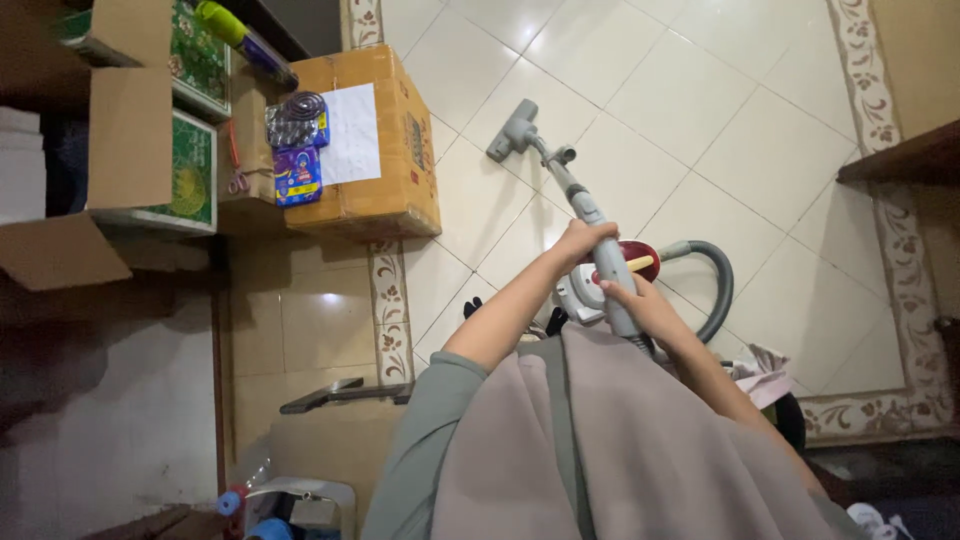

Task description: Holding and inspecting the wand and nozzle of a vacuum cleaner.

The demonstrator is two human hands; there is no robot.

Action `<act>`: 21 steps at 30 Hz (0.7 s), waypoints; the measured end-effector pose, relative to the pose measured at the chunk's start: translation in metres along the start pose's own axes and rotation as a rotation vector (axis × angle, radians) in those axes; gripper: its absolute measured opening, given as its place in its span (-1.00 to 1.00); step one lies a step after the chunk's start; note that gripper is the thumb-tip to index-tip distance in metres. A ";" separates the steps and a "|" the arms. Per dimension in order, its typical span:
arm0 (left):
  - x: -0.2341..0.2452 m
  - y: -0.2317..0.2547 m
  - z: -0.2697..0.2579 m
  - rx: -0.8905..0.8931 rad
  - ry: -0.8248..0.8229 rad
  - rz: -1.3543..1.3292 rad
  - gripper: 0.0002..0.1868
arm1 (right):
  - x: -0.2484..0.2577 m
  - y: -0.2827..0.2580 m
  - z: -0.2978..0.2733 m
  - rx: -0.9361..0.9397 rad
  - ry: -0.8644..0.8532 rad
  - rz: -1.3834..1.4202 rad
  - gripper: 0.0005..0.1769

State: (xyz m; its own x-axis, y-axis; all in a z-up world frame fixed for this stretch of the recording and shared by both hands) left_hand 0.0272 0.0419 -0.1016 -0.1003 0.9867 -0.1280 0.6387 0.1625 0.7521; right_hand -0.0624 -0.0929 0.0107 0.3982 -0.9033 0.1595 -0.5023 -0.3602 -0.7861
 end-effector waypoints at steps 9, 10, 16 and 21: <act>-0.046 0.071 -0.048 -0.045 -0.346 -0.001 -0.62 | 0.020 -0.042 -0.044 0.018 -0.015 0.153 -0.52; -0.046 0.074 -0.045 -0.045 -0.355 0.004 -0.62 | 0.019 -0.048 -0.046 0.019 -0.006 0.157 -0.52; -0.043 0.078 -0.020 -0.003 -0.521 0.146 -0.57 | 0.008 -0.057 -0.023 -0.002 0.080 0.277 -0.49; -0.008 0.102 -0.011 0.007 -0.399 0.074 -0.58 | -0.030 -0.077 0.017 0.045 0.090 0.456 -0.48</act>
Point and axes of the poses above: each hand's wrist, its own z-axis towards the middle knuckle, its own x-axis out of the back of the hand, y = z × x, the point moved 7 cm from there along z, towards the middle knuckle, and after that the axes turned 5 degrees about y, right-handed, at the moved point
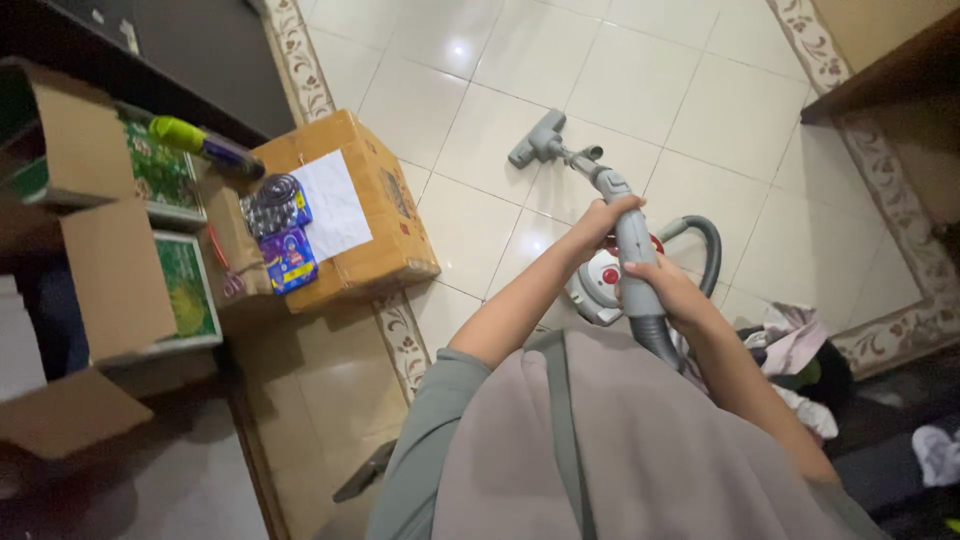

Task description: Holding and inspecting the wand and nozzle of a vacuum cleaner.

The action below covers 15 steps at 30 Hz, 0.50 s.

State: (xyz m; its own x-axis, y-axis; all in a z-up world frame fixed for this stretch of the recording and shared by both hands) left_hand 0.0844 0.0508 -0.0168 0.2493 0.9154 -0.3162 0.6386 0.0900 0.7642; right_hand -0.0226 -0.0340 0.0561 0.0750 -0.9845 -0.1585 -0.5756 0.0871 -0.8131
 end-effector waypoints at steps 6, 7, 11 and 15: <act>0.074 -0.040 0.057 -0.070 0.067 -0.135 -0.45 | -0.045 0.063 0.077 -0.048 0.031 0.209 -0.58; 0.085 -0.048 0.064 -0.067 0.057 -0.131 -0.45 | -0.053 0.074 0.087 -0.045 0.041 0.213 -0.58; 0.147 -0.071 0.080 -0.061 0.212 0.037 -0.31 | -0.084 0.112 0.120 -0.112 0.205 0.017 -0.58; 0.196 -0.095 0.074 0.029 0.248 0.103 -0.28 | -0.132 0.124 0.122 -0.206 0.203 -0.097 -0.53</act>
State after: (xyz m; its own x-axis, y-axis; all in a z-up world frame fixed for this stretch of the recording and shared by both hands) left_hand 0.1267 0.1927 -0.1929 0.1304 0.9876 -0.0879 0.6409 -0.0163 0.7674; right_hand -0.0044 0.1250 -0.0918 -0.0148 -0.9988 0.0466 -0.7283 -0.0211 -0.6849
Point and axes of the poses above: each hand's wrist, its own z-axis towards the middle knuckle, its own x-axis out of the back of the hand, y = z × x, the point moved 7 cm from there along z, towards the middle knuckle, and after that the axes turned 5 degrees about y, right-handed, at the moved point
